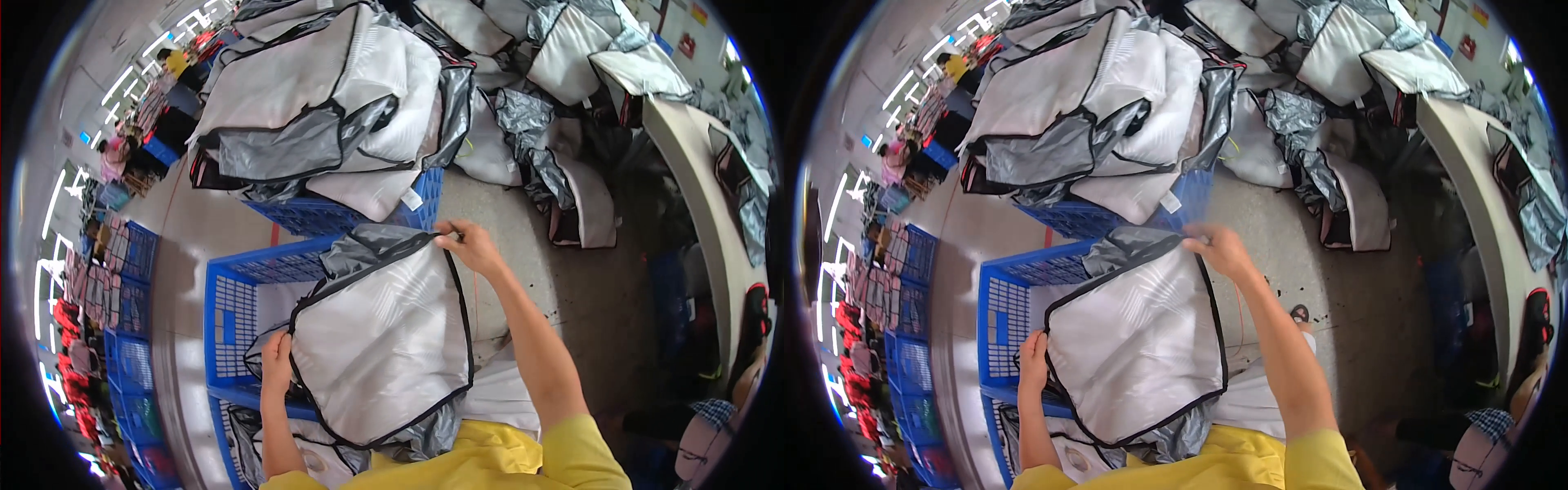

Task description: Inspecting and sorting zippered storage bags from crates in a factory setting.

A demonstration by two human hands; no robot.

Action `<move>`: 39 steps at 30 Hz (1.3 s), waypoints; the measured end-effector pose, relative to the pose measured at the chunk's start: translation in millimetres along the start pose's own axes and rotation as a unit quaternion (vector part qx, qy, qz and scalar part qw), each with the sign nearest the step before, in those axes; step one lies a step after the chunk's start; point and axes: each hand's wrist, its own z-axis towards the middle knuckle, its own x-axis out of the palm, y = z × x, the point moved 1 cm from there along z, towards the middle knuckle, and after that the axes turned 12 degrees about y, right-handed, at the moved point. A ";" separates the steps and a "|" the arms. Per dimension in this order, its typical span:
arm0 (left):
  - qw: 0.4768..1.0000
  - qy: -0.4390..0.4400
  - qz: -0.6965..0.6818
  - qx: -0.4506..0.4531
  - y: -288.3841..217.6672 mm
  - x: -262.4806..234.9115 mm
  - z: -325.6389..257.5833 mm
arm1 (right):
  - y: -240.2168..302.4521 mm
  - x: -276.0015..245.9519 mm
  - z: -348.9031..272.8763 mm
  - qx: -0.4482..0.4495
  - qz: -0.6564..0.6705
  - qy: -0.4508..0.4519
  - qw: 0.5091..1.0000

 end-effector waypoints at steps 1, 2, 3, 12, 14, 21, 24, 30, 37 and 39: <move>1.000 -0.006 0.005 -0.021 -6.2 2.7 0.4 | -0.2 -1.4 8.7 0.022 -0.033 0.043 0.998; 0.999 -0.011 0.010 -0.043 -9.7 4.9 1.0 | -2.3 -2.6 13.6 0.044 -0.065 0.085 0.993; 0.998 -0.014 0.004 -0.054 3.0 -1.0 -1.8 | 5.4 0.3 16.9 0.018 -0.064 0.094 0.993; 0.974 -0.019 -0.190 -0.119 30.2 9.9 25.8 | -62.9 11.0 36.8 0.029 0.111 0.143 0.983; 0.974 -0.025 -0.190 -0.122 18.8 19.8 37.0 | -83.4 7.0 44.2 0.072 0.172 0.173 0.967; 0.964 -0.003 -0.215 -0.156 28.3 21.7 51.9 | -103.0 2.1 52.0 0.124 0.323 0.241 0.907; 0.964 0.002 -0.208 -0.163 19.6 31.7 60.2 | -111.0 -0.9 52.2 0.131 0.365 0.238 0.891; 0.966 -0.051 -0.161 -0.195 12.3 32.7 55.2 | -137.0 27.7 55.6 0.142 0.335 0.176 0.915; 0.948 0.029 -0.165 -0.269 -26.1 61.7 39.1 | -181.0 30.9 -2.7 0.226 0.335 -0.002 0.915; 0.955 0.054 -0.172 -0.234 -30.0 72.5 37.5 | -187.7 31.9 -19.9 0.232 0.371 -0.043 0.898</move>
